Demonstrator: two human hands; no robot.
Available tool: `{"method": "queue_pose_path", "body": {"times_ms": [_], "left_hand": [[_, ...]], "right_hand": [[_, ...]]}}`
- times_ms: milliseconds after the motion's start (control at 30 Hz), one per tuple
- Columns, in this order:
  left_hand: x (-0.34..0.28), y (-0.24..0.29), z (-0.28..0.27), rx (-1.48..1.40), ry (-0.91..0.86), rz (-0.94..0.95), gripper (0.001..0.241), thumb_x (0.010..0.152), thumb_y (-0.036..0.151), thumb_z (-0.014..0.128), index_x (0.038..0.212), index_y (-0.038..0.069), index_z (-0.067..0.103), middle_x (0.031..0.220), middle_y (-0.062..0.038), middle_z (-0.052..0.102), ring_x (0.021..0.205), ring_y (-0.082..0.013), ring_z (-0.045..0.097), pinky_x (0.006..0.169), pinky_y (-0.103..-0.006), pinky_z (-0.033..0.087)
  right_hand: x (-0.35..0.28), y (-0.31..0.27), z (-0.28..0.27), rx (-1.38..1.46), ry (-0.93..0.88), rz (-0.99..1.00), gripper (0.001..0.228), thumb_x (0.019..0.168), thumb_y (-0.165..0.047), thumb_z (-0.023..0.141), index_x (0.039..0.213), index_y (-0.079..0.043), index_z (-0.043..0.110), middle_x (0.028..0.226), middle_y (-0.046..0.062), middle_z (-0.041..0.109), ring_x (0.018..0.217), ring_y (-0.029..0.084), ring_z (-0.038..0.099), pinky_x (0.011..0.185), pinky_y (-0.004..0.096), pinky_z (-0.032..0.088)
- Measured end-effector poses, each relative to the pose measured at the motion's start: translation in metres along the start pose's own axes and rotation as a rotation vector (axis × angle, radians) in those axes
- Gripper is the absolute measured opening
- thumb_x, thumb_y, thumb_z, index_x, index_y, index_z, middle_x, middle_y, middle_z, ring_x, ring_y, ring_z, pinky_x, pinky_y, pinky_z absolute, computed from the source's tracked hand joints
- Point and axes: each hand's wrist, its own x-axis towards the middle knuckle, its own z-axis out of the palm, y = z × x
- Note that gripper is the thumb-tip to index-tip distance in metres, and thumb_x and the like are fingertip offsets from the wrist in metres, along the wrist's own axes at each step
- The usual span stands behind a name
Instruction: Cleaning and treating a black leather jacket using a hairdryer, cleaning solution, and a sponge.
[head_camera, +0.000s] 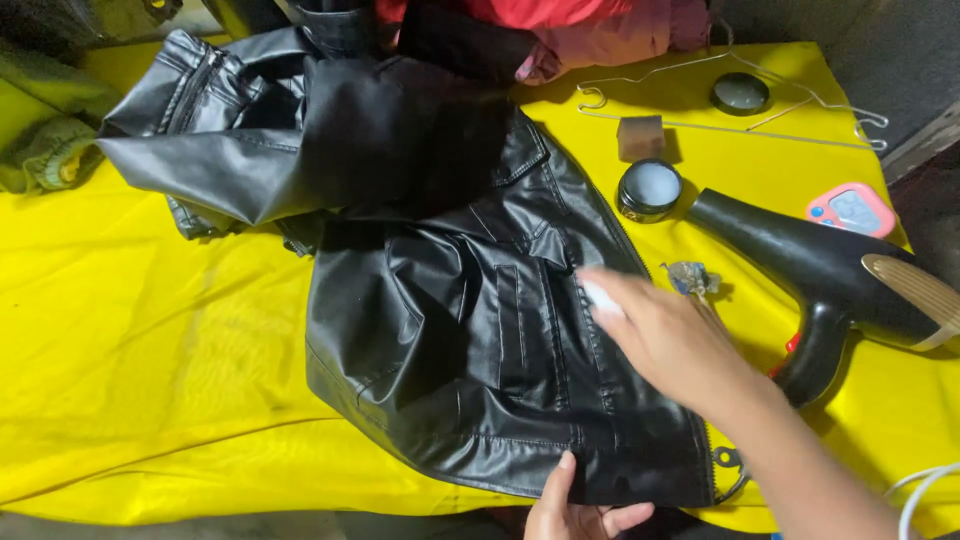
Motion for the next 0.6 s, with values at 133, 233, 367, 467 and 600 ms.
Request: {"method": "queue_pose_path", "body": {"times_ms": [133,233,367,467,600], "left_hand": [[0.032,0.001,-0.032,0.061,-0.086,-0.343,0.085,0.09,0.043,0.066,0.128,-0.032,0.064,0.121,-0.041,0.07,0.102,-0.0537,0.067,0.099,-0.0534,0.055],[0.062,-0.024,-0.064,-0.058,-0.106,0.157,0.057,0.087,-0.01,0.058,0.143,0.002,0.064,0.145,-0.05,0.059,0.097,-0.0799,0.063,0.085,-0.0754,0.056],[0.013,-0.005,-0.011,0.005,-0.067,-0.005,0.06,0.091,0.023,0.063,0.137,-0.015,0.068,0.121,-0.036,0.075,0.096,-0.0528,0.069,0.071,-0.0615,0.059],[0.008,0.001,-0.007,0.007,-0.065,-0.049,0.064,0.09,0.025,0.064,0.146,-0.007,0.064,0.129,-0.035,0.073,0.104,-0.0541,0.069,0.076,-0.0624,0.059],[0.005,-0.001,-0.002,-0.048,-0.039,-0.062,0.064,0.092,0.024,0.062,0.14,-0.019,0.064,0.129,-0.039,0.071,0.104,-0.0546,0.067,0.078,-0.0627,0.057]], "right_hand": [[-0.004,-0.032,-0.017,-0.177,-0.371,0.0,0.024,0.1,-0.026,0.055,0.124,-0.03,0.054,0.104,0.001,0.073,0.087,0.02,0.072,0.073,0.039,0.056],[-0.038,0.009,-0.009,0.044,-0.57,-0.19,0.047,0.095,-0.042,0.053,0.141,-0.041,0.062,0.145,-0.019,0.067,0.131,0.013,0.059,0.108,0.035,0.043],[-0.014,0.008,-0.028,-0.053,-0.311,0.264,0.037,0.098,-0.04,0.058,0.133,-0.052,0.059,0.092,-0.008,0.078,0.079,0.011,0.072,0.072,0.027,0.054],[-0.018,0.017,-0.012,-0.336,-0.261,0.223,0.026,0.105,-0.031,0.042,0.131,-0.032,0.047,0.105,0.004,0.076,0.098,0.027,0.075,0.074,0.045,0.058],[-0.055,0.027,0.001,-0.114,-0.413,0.128,0.04,0.093,-0.044,0.058,0.133,-0.052,0.061,0.13,-0.012,0.072,0.116,0.02,0.071,0.097,0.04,0.054]]}}
